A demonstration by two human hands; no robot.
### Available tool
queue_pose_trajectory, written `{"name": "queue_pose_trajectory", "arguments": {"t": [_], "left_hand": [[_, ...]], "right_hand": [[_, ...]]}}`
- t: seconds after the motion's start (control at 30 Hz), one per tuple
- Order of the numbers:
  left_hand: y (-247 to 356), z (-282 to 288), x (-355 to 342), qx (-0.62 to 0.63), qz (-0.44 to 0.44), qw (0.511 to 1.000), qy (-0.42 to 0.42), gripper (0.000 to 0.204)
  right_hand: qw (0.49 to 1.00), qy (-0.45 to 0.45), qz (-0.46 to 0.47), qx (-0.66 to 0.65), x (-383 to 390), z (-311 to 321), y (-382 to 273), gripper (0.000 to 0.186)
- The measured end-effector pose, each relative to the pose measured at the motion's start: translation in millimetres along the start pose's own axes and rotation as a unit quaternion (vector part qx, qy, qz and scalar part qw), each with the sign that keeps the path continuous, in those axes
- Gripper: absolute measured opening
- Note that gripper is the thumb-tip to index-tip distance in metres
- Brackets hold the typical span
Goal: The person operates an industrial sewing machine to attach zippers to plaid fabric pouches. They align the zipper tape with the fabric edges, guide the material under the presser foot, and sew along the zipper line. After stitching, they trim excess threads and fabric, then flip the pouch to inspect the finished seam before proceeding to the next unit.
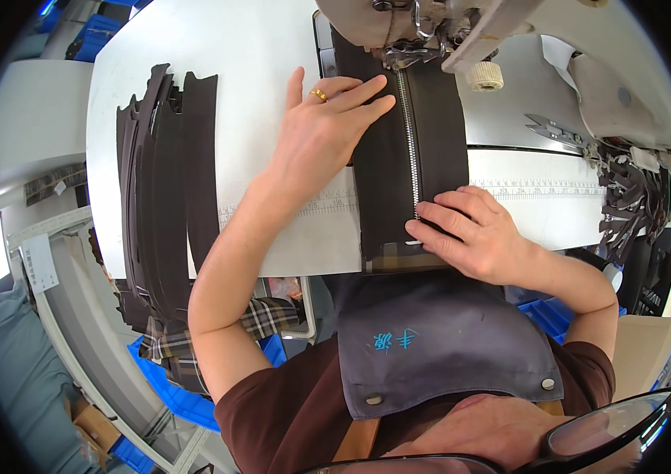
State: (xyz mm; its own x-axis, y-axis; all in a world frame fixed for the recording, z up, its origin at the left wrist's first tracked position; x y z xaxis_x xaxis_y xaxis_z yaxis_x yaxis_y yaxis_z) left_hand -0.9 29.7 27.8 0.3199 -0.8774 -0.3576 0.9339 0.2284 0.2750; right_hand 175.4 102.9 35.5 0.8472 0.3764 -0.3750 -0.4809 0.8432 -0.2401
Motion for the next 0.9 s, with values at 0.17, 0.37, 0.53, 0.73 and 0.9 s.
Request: {"name": "queue_pose_trajectory", "arguments": {"t": [0.17, 0.37, 0.53, 0.73, 0.9], "left_hand": [[0, 2, -1, -0.009, 0.016, 1.0, 0.023, 0.024], [0, 2, 0, -0.021, 0.002, 1.0, 0.021, 0.024], [6, 4, -1, 0.001, 0.016, 1.0, 0.018, 0.024], [7, 4, 0, 0.005, 0.011, 0.999, 0.031, 0.022], [2, 1, -2, -0.016, 0.007, 0.999, 0.036, 0.021]], "right_hand": [[1.0, 0.001, -0.01, -0.019, -12, 2, 17, 0.041], [1.0, 0.02, -0.004, -0.004, -24, 1, 36, 0.04], [0.999, 0.038, -0.007, 0.016, -34, 0, 52, 0.04], [0.998, 0.058, -0.004, 0.027, -44, -1, 75, 0.036], [0.997, 0.07, -0.017, 0.033, -51, -5, 93, 0.037]]}}
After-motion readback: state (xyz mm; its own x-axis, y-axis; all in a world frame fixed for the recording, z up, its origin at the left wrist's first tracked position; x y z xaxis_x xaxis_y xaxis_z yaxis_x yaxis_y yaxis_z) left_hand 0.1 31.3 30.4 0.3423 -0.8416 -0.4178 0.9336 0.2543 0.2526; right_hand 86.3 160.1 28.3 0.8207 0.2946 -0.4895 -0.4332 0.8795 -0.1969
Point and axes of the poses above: each hand's wrist, its own x-axis away from the middle knuckle, its own z-axis out of the back of the hand, y = z × x, the point moved 6 cm from there along -x, towards the middle knuckle, and after that the axes turned 1 degree about y, right-handed, at the moved point
